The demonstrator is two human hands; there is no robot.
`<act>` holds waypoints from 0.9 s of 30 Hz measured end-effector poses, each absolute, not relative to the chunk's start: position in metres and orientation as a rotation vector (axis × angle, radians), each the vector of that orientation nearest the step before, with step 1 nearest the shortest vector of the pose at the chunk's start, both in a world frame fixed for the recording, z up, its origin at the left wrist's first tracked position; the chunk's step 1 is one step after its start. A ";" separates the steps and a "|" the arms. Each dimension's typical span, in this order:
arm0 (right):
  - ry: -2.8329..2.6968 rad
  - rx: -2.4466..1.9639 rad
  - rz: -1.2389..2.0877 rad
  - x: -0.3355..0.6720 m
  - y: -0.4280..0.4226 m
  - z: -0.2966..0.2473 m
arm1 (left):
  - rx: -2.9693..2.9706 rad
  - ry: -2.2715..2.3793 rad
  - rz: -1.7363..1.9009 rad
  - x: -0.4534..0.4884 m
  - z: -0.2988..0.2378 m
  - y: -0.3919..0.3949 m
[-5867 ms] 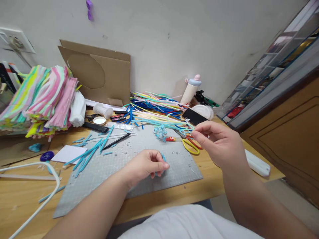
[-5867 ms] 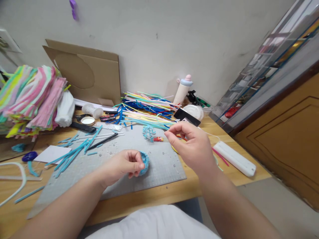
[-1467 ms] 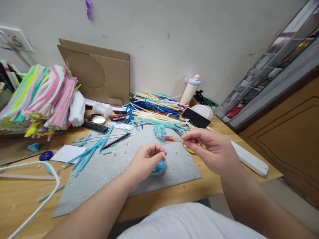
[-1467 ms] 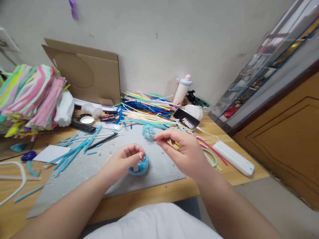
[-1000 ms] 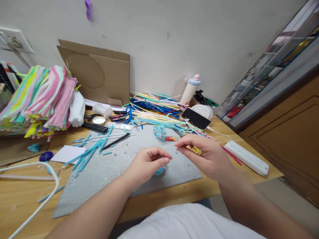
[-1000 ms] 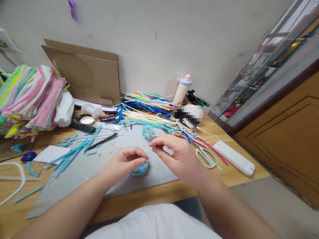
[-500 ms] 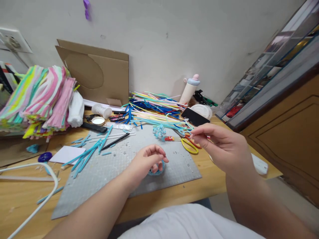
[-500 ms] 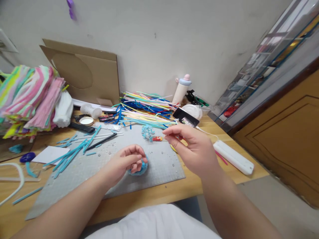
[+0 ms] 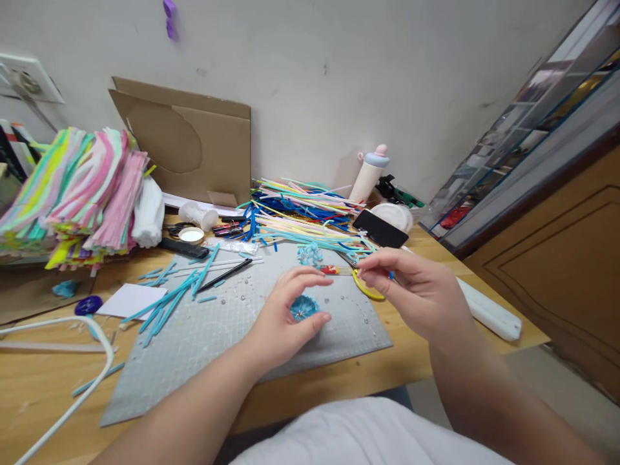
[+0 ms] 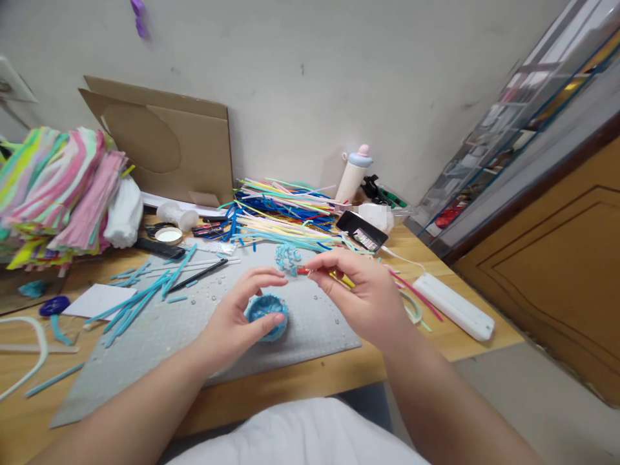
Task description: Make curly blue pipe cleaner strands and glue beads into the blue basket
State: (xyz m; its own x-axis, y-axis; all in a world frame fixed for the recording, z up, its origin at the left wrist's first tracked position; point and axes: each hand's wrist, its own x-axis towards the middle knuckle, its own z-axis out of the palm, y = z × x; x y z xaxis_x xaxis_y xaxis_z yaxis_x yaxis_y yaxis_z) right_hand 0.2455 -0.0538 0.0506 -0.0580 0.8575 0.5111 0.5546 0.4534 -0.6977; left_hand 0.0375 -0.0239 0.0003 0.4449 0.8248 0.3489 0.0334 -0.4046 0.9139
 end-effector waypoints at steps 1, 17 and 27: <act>-1.728 -1.224 0.428 0.244 -0.054 0.050 | 1.832 0.732 1.064 0.037 0.001 -0.024; -1.206 -0.899 1.295 0.225 -0.046 0.041 | 1.537 0.698 0.909 0.044 -0.004 -0.022; -1.280 -0.913 1.001 0.221 -0.053 0.052 | 1.607 0.845 0.885 0.044 -0.007 -0.024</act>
